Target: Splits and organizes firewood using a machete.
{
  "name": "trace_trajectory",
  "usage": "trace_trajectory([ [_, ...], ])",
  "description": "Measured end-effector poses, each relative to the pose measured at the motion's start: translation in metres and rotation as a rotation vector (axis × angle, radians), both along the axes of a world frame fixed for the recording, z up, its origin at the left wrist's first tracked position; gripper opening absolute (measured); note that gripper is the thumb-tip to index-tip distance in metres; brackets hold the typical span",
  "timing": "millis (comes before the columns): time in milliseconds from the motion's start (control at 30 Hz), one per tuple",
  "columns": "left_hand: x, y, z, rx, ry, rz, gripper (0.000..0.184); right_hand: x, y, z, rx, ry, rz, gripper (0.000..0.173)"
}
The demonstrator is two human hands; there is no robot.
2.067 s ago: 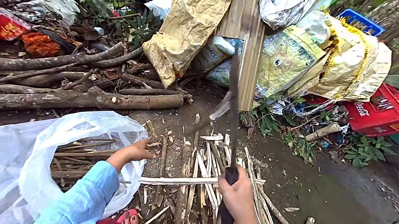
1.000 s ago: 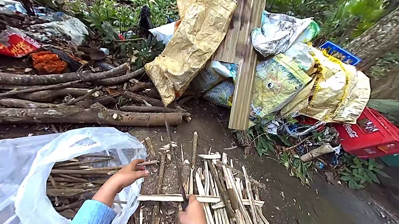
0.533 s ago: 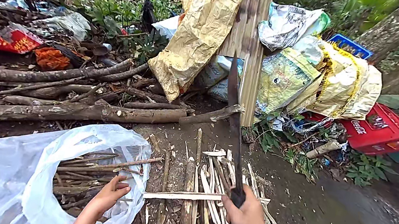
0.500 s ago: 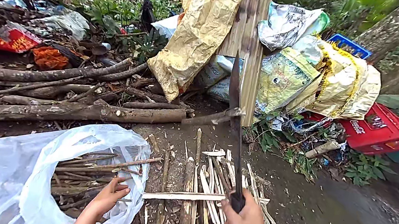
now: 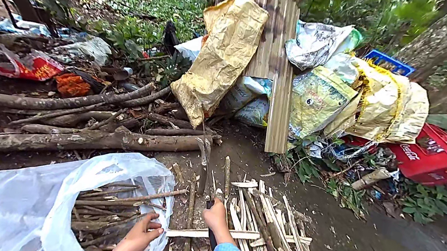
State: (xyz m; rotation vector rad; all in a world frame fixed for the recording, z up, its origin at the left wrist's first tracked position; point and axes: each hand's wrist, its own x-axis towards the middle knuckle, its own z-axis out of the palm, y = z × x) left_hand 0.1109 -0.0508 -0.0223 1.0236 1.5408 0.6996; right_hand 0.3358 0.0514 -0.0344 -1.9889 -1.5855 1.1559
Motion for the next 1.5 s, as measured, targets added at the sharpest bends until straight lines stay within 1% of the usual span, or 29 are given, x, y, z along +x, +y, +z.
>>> trace_trajectory([
  [67,-0.005,-0.009,-0.005,-0.011,-0.002,-0.005,0.060,0.000,0.003,0.000,0.029,0.048,-0.037,0.047],
  [167,-0.017,-0.020,-0.017,-0.014,-0.009,0.016,0.060,0.011,-0.001,0.019,0.125,0.178,-0.112,0.043],
  [200,-0.020,-0.022,-0.024,-0.015,-0.015,0.026,0.060,0.018,-0.006,0.030,0.174,0.238,-0.136,0.043],
  [267,-0.023,-0.026,-0.036,-0.022,-0.024,0.041,0.059,0.033,-0.021,0.067,0.301,0.310,-0.168,0.043],
  [367,-0.022,-0.031,-0.044,-0.056,-0.036,0.062,0.058,0.052,-0.038,0.122,0.535,0.285,-0.177,0.041],
  [433,-0.020,-0.030,-0.045,-0.057,-0.045,0.081,0.057,0.056,-0.045,0.141,0.620,0.225,-0.206,0.036],
  [467,-0.018,-0.029,-0.046,-0.057,-0.053,0.090,0.057,0.055,-0.049,0.139,0.606,0.172,-0.212,0.036],
  [500,-0.015,-0.028,-0.047,-0.062,-0.060,0.092,0.056,0.053,-0.052,0.127,0.529,0.120,-0.203,0.037],
  [533,-0.012,-0.026,-0.047,-0.067,-0.066,0.087,0.056,0.051,-0.052,0.102,0.386,0.085,-0.183,0.039],
  [600,-0.006,-0.027,-0.047,-0.087,-0.062,0.052,0.055,0.047,-0.044,0.019,0.054,0.058,-0.161,0.041],
  [633,-0.003,-0.027,-0.047,-0.088,-0.054,0.027,0.055,0.046,-0.039,-0.018,-0.025,0.071,-0.169,0.041],
  [667,-0.003,-0.025,-0.046,-0.080,-0.045,0.007,0.055,0.044,-0.031,-0.036,-0.054,0.094,-0.176,0.040],
  [700,-0.003,-0.022,-0.046,-0.074,-0.041,-0.008,0.055,0.043,-0.023,-0.041,-0.058,0.107,-0.174,0.041],
  [767,-0.002,-0.028,-0.043,-0.086,-0.038,-0.012,0.056,0.044,-0.019,-0.039,-0.061,0.109,-0.150,0.044],
  [800,-0.002,-0.030,-0.040,-0.083,-0.037,-0.007,0.056,0.045,-0.018,-0.031,-0.050,0.116,-0.138,0.044],
  [900,-0.009,-0.029,-0.042,-0.060,-0.050,0.019,0.056,0.050,-0.017,0.015,0.048,0.200,-0.121,0.042],
  [933,-0.013,-0.030,-0.047,-0.061,-0.049,0.029,0.056,0.053,-0.021,0.034,0.108,0.245,-0.118,0.043],
  [1000,-0.019,-0.031,-0.057,-0.065,-0.042,0.048,0.055,0.060,-0.028,0.072,0.305,0.327,-0.113,0.040],
  [1067,-0.020,-0.033,-0.063,-0.083,-0.051,0.066,0.055,0.061,-0.031,0.101,0.526,0.389,-0.147,0.032],
  [1100,-0.019,-0.032,-0.063,-0.088,-0.061,0.073,0.055,0.058,-0.031,0.110,0.605,0.407,-0.178,0.027],
  [1133,-0.017,-0.030,-0.062,-0.088,-0.067,0.076,0.056,0.055,-0.032,0.110,0.646,0.407,-0.206,0.024],
  [1167,-0.016,-0.028,-0.063,-0.087,-0.071,0.076,0.055,0.052,-0.034,0.099,0.624,0.377,-0.221,0.024],
  [1200,-0.014,-0.026,-0.064,-0.086,-0.069,0.070,0.055,0.050,-0.036,0.074,0.516,0.326,-0.222,0.028],
  [1267,-0.010,-0.028,-0.065,-0.099,-0.058,0.045,0.054,0.048,-0.035,-0.001,0.127,0.168,-0.190,0.037],
  [1300,-0.007,-0.030,-0.064,-0.111,-0.051,0.024,0.055,0.050,-0.033,-0.038,-0.018,0.096,-0.166,0.039],
  [1333,-0.006,-0.029,-0.062,-0.108,-0.043,0.007,0.055,0.049,-0.027,-0.057,-0.100,0.056,-0.148,0.040],
  [1367,-0.005,-0.027,-0.058,-0.102,-0.036,-0.008,0.056,0.048,-0.019,-0.062,-0.129,0.039,-0.134,0.041],
  [1400,-0.003,-0.028,-0.058,-0.101,-0.034,-0.016,0.056,0.047,-0.014,-0.058,-0.135,0.032,-0.120,0.041],
  [1500,-0.003,-0.032,-0.053,-0.097,-0.036,-0.022,0.056,0.047,-0.007,-0.033,-0.074,0.083,-0.096,0.039],
])
